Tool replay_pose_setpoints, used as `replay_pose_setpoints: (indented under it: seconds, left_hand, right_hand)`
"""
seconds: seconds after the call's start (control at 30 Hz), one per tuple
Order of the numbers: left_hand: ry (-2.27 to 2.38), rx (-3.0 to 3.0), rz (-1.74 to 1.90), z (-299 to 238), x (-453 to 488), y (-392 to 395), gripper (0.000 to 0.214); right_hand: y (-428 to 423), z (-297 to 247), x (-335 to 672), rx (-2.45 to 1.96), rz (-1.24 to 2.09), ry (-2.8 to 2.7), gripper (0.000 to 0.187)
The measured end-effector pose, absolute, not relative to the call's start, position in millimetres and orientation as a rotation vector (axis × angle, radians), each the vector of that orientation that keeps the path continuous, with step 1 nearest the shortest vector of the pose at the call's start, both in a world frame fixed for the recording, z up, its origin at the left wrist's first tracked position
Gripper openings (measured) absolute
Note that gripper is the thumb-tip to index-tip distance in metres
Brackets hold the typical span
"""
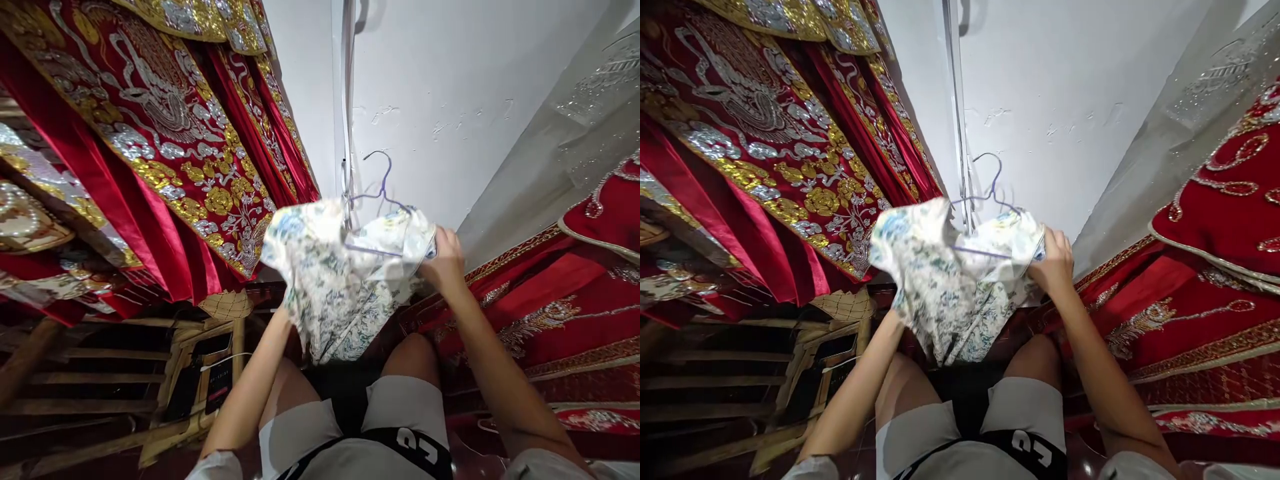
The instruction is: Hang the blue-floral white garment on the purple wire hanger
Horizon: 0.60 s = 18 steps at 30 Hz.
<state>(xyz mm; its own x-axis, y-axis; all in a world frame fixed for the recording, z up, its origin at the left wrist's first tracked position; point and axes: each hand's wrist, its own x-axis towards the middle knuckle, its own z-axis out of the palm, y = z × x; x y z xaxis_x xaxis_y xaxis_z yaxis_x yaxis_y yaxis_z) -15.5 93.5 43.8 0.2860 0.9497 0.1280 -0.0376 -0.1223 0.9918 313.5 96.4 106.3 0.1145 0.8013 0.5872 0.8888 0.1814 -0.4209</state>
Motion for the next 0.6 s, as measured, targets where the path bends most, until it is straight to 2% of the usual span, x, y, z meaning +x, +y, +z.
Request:
replay_pose_setpoints:
  seconds: [0.1, 0.3, 0.43, 0.6]
  left_hand:
    - [0.936, 1.092, 1.189, 4, -22, 83, 0.081]
    - [1.126, 0.904, 1.286, -42, -12, 54, 0.072]
    - [1.134, 0.656, 1.399, -60, 5, 34, 0.073]
    - [1.023, 0.486, 1.416, -72, 28, 16, 0.073]
  right_hand:
    - [113, 130, 310, -1.727, -0.160, -1.646, 0.060]
    - [113, 135, 276, -1.531, -0.249, -1.794, 0.073]
    - [92, 105, 261, -1.375, -0.215, -1.871, 0.067]
    - [51, 35, 207, -0.947, 0.281, -1.969, 0.053]
